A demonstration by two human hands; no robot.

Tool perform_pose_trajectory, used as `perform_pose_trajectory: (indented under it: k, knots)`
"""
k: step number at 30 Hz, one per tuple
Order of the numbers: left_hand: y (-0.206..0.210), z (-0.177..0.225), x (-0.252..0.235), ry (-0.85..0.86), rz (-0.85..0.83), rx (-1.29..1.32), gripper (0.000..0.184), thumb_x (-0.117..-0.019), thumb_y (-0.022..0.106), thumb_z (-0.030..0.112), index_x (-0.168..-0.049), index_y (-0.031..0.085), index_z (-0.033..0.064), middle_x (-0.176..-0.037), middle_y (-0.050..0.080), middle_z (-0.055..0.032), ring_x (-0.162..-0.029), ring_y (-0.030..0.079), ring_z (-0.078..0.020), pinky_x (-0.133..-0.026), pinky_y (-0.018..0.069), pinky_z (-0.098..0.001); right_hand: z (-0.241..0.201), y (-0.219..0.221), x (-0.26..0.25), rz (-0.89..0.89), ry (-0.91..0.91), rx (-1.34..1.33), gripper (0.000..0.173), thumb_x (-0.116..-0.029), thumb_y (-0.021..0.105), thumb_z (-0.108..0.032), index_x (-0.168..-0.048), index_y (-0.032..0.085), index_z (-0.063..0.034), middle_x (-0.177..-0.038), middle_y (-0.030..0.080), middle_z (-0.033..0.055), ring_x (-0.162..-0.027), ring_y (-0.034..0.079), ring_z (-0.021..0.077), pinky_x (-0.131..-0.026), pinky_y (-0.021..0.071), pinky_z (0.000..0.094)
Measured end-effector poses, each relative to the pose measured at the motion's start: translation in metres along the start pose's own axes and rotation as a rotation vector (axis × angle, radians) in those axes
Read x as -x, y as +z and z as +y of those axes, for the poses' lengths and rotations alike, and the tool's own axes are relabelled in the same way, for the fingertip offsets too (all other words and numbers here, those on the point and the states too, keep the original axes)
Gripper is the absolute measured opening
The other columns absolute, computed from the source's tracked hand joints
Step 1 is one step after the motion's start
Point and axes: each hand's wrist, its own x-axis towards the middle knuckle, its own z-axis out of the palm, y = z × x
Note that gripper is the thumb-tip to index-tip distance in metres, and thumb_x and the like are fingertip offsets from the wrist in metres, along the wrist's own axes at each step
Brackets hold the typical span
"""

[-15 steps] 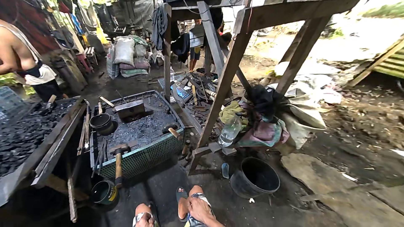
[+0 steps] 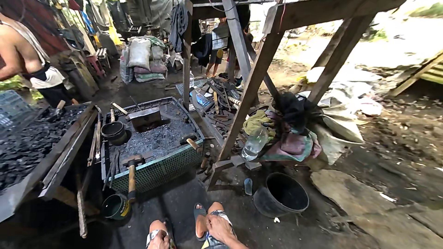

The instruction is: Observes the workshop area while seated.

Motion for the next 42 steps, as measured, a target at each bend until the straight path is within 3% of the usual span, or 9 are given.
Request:
perform_pose_trajectory:
  k: [25, 42]
  knots:
    - [0.000, 0.000, 0.001, -0.019, 0.002, 0.012, 0.037, -0.0922, 0.053, 0.053, -0.113, 0.073, 0.0294, -0.103, 0.077, -0.0026, -0.097, 0.074, -0.0265, -0.080, 0.0588, -0.0613, 0.000, 0.001, -0.003, -0.016, 0.018, -0.001, 0.046, -0.1010, 0.040, -0.048, -0.122, 0.071, -0.0209, -0.121, 0.074, 0.0071, -0.117, 0.069, 0.0282, -0.097, 0.0545, 0.0584]
    - [-0.001, 0.001, 0.001, -0.055, -0.011, 0.000, 0.038, -0.0906, 0.052, 0.055, -0.113, 0.072, 0.0317, -0.104, 0.077, -0.0009, -0.098, 0.074, -0.0257, -0.080, 0.0590, -0.0601, 0.002, 0.010, -0.008, 0.017, 0.028, 0.066, 0.046, -0.1005, 0.038, -0.051, -0.117, 0.072, -0.0234, -0.117, 0.075, 0.0041, -0.113, 0.071, 0.0256, -0.093, 0.0567, 0.0564]
